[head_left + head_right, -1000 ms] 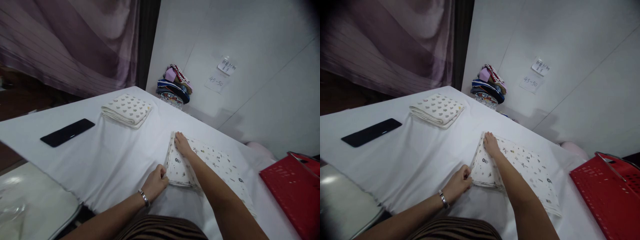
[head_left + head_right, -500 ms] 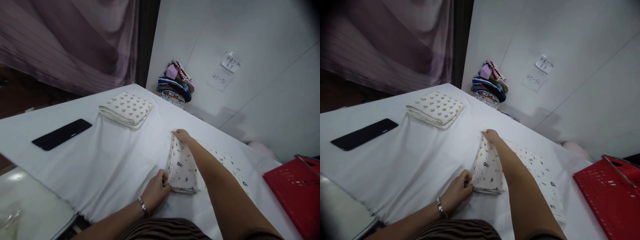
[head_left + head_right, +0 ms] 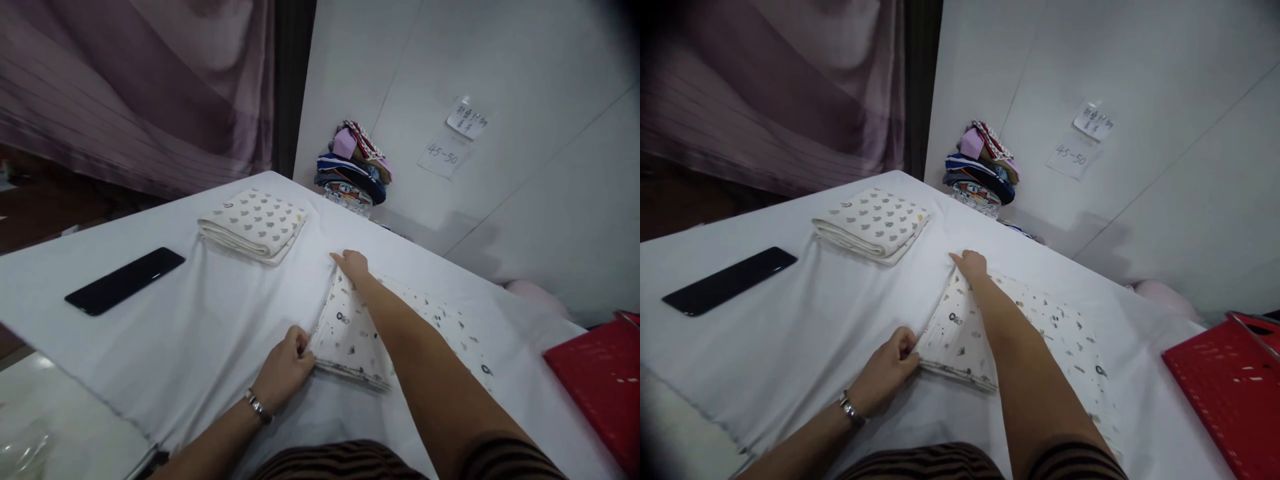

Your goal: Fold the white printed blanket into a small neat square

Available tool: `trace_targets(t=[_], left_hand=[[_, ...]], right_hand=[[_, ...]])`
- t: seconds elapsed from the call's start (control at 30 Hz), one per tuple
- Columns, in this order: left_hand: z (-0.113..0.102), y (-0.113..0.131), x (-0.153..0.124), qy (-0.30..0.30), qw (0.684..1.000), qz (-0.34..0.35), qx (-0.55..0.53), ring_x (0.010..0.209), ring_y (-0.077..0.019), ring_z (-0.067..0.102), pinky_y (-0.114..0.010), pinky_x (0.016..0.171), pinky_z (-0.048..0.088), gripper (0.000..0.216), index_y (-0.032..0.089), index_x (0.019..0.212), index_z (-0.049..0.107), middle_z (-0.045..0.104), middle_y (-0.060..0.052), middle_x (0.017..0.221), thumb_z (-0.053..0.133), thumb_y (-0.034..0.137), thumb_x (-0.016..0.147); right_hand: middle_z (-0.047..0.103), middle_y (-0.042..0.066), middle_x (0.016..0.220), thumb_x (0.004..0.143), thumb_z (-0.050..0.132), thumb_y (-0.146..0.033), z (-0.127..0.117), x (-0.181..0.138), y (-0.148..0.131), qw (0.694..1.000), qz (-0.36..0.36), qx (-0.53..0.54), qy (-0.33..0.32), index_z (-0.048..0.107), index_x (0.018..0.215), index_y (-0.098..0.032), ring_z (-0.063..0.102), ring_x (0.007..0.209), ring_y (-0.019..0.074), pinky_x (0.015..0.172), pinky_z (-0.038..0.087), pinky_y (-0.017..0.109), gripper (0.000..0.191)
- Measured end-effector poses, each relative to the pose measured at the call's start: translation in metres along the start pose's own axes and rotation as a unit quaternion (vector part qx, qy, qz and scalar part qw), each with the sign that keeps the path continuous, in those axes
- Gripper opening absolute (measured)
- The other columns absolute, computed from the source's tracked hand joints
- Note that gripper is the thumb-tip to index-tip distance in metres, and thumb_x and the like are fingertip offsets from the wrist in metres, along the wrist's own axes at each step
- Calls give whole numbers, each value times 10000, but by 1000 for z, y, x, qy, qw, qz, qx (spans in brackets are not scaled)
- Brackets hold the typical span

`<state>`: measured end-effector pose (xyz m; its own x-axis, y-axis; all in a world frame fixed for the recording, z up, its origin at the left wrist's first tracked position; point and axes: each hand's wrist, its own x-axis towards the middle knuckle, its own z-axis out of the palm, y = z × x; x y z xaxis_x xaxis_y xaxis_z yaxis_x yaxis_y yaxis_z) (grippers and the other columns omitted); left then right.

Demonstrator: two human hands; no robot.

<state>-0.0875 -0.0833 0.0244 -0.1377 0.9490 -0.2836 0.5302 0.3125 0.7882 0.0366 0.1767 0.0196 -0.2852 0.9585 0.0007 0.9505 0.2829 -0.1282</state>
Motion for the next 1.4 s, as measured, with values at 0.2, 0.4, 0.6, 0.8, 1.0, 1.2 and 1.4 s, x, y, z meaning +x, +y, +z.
trace_targets(t=[0.2, 0.4, 0.6, 0.8, 1.0, 1.2, 1.4], left_hand=[[2, -2, 0, 6, 1000, 11, 25, 565, -126, 463, -250, 556, 263, 88, 219, 782, 397, 486, 54, 604, 464, 200, 728], [4, -8, 2, 0, 1000, 26, 15, 557, -134, 488, -247, 548, 282, 61, 224, 781, 411, 491, 58, 590, 455, 241, 742], [5, -12, 11, 2, 1000, 24, 20, 540, -151, 518, -255, 554, 334, 108, 233, 810, 410, 509, 58, 590, 461, 292, 735], [3, -6, 12, 3, 1000, -5, 27, 540, -166, 572, -280, 585, 400, 162, 232, 859, 409, 579, 43, 633, 457, 326, 735], [6, -22, 26, -6, 1000, -10, -9, 524, -183, 592, -287, 541, 438, 247, 216, 906, 425, 573, 41, 549, 481, 365, 717], [4, -10, 25, 2, 999, -34, -6, 503, -176, 600, -269, 513, 466, 273, 201, 902, 445, 575, 36, 510, 519, 325, 671], [8, -6, 25, 14, 998, -57, -29, 488, -176, 599, -260, 493, 482, 319, 180, 936, 468, 566, 28, 483, 534, 277, 640]], right_hand=[[655, 130, 1001, 903, 250, -594, 2, -3, -5, 1000, -1, -1, 5, 638, 942, -145, 566, 968, 240, 865, 362, 360, 595], [419, 111, 1386, 923, 288, -523, -3, -55, -9, 989, -85, 89, 83, 424, 1310, -165, 311, 1292, 239, 1051, 200, 422, 544], [169, 129, 1505, 896, 243, -596, 16, -105, -17, 986, -113, 119, 0, 245, 1416, -148, 107, 1383, 263, 1095, 84, 491, 686], [177, 110, 1506, 898, 264, -587, 1, -106, -14, 983, -103, 149, -18, 262, 1407, -194, 121, 1384, 253, 1096, 121, 496, 643], [169, 117, 1507, 883, 296, -605, 1, -155, 8, 982, -120, 148, 0, 228, 1421, -190, 99, 1386, 264, 1090, 103, 522, 683], [174, 108, 1507, 890, 243, -617, -3, -183, 29, 978, -110, 168, -53, 264, 1421, -181, 134, 1383, 250, 1097, 138, 461, 687], [169, 87, 1507, 885, 283, -610, -3, -210, 81, 986, -100, 129, -37, 297, 1416, -206, 92, 1391, 260, 1102, 43, 499, 667]])
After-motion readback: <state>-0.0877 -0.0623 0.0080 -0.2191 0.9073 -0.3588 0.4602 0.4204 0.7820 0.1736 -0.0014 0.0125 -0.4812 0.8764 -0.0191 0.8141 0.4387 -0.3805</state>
